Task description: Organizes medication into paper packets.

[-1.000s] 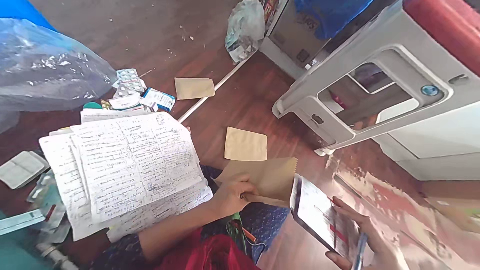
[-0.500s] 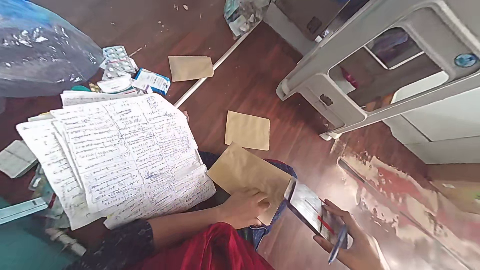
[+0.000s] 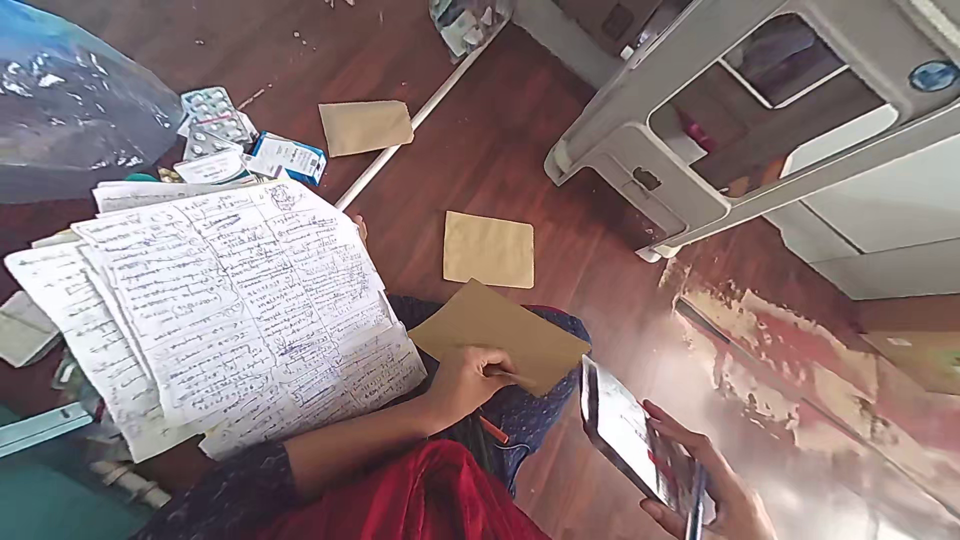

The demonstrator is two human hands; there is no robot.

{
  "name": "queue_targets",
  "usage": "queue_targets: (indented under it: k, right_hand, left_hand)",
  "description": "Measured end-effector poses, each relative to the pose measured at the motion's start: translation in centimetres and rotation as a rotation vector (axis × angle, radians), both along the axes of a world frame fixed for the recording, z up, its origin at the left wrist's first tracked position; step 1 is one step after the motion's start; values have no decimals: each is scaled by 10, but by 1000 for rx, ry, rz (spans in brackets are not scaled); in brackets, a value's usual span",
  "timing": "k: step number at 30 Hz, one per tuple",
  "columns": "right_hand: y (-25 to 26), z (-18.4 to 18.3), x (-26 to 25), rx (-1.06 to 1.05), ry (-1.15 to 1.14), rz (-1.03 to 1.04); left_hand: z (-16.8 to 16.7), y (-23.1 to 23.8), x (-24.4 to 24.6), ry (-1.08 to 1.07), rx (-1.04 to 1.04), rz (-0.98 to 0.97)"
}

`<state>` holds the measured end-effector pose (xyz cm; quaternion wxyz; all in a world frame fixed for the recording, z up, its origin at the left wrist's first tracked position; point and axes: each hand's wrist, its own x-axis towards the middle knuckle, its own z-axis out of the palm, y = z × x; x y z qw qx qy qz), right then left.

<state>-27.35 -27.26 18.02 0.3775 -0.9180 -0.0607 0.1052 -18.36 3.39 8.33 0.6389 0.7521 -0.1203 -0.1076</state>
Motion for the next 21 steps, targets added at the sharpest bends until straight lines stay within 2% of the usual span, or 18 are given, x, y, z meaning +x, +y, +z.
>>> queue_targets:
  k: [3,8,12,15,17,19,21]
  right_hand:
    - [0,-3,8,20,11,80]
    - [5,-1,13,-65,-6,113]
    - [-2,4,7,-3,25,102]
    - [-2,-1,11,-21,-52,-32]
    - [-4,-7,34,-46,-126,-134]
    - [-5,-23,81,-98,-186,-189]
    - [7,-49,146,-181,-152,-173]
  left_hand:
    - [-10,-2,1,-108,-94,50]
    - [-13,-5,-1,-273,-51,47]
    - [-14,-5,3,-191,-5,84]
    - [-6,-2,7,-158,67,191]
    - [0,-2,3,-260,135,245]
    - [1,-5,-9,-403,163,247]
    - [3,-9,-23,-404,192,130]
